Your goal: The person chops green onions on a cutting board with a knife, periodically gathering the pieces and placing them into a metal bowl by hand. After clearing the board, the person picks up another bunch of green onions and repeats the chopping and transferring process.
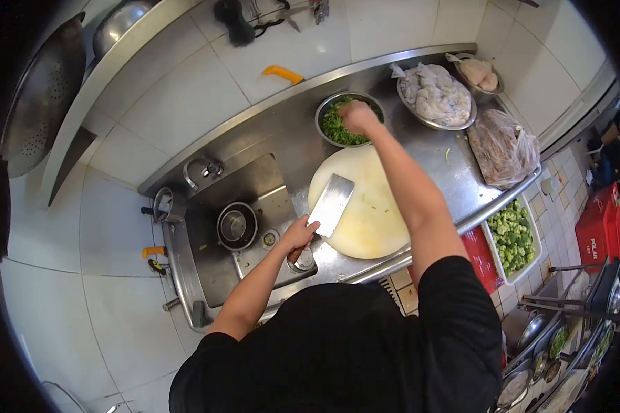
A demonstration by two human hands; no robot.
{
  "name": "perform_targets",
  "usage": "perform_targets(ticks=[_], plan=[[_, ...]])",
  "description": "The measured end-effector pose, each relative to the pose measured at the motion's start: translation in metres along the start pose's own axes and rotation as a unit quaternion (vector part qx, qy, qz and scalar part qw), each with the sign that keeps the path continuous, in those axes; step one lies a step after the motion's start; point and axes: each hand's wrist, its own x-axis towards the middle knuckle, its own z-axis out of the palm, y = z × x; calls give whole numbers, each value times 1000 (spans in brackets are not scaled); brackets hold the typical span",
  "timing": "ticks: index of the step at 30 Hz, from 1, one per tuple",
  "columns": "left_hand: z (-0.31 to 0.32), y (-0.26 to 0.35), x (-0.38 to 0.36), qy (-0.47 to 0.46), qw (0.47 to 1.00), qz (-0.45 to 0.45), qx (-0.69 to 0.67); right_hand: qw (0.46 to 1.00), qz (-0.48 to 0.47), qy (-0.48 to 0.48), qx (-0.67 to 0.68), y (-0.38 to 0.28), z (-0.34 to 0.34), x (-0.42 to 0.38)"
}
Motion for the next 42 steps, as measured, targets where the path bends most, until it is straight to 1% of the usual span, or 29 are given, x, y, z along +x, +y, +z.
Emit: perform_targets(ticks=[2,4,5,6,8,9,11,13,14,16,18,20,21,22,23,24,25,26,28,30,32,33,34,36,37,38,40,41,42], plan=[[-1,-9,6,-2,1000,-15,-1,996,-26,-23,-86,12,-11,1],[1,-18,8,47,993,45,100,999,19,10,49,23,-33,-20],[3,-16,0,86,983,65,152,997,45,1,65,33,-41,-34],[-3,36,-36,34,995,-24,88,994,75,-8,79,47,-45,-50],[4,33,-37,111,971,112,181,986,142,-87,20,79,-38,-97],[8,44,-41,105,972,112,179,955,224,-192,-28,68,-44,-127],[16,74,-53,144,952,133,233,926,310,-192,-98,51,-12,-197],[28,72,-30,154,930,155,296,928,348,-102,-88,31,14,-248],[32,69,-22,165,903,172,358,928,349,-100,-88,36,26,-259],[38,71,-17,173,880,181,404,944,326,43,-25,49,45,-274],[43,77,-17,180,852,195,452,949,305,79,-6,46,33,-282],[49,88,-20,146,886,325,296,899,305,109,294,19,3,-287],[57,87,-10,115,893,388,197,844,240,158,453,21,16,-287],[64,104,-20,74,913,379,132,844,238,161,452,5,6,-286],[71,121,-30,34,927,368,64,805,220,140,532,-11,-5,-286],[79,137,-45,37,926,371,64,760,198,117,608,-29,-13,-284],[86,151,-59,-19,929,368,-23,737,165,112,646,-39,-13,-282],[87,159,-69,-74,923,361,-111,682,155,86,710,-55,-15,-279],[80,163,-77,-49,935,347,-48,659,145,103,731,-82,-23,-272],[77,158,-79,-24,945,327,16,671,110,94,727,-92,-16,-265],[80,141,-77,100,895,418,120,681,80,85,723,-99,-9,-261],[75,145,-90,113,898,406,124,662,120,67,736,-103,-6,-259],[61,152,-103,116,898,405,123,643,160,49,748,-107,-5,-256],[28,162,-123,53,902,333,269,634,175,54,751,-110,-3,-253],[20,158,-118,123,894,391,182,622,180,41,761,-106,1,-249],[15,157,-113,128,895,388,181,608,184,27,772,-103,6,-246],[0,170,-119,244,858,440,105,626,215,22,749,-120,2,-238],[-3,172,-114,250,859,434,105,651,199,3,733,-121,7,-232],[-3,177,-108,276,819,486,129,676,179,-14,715,-125,6,-225]])
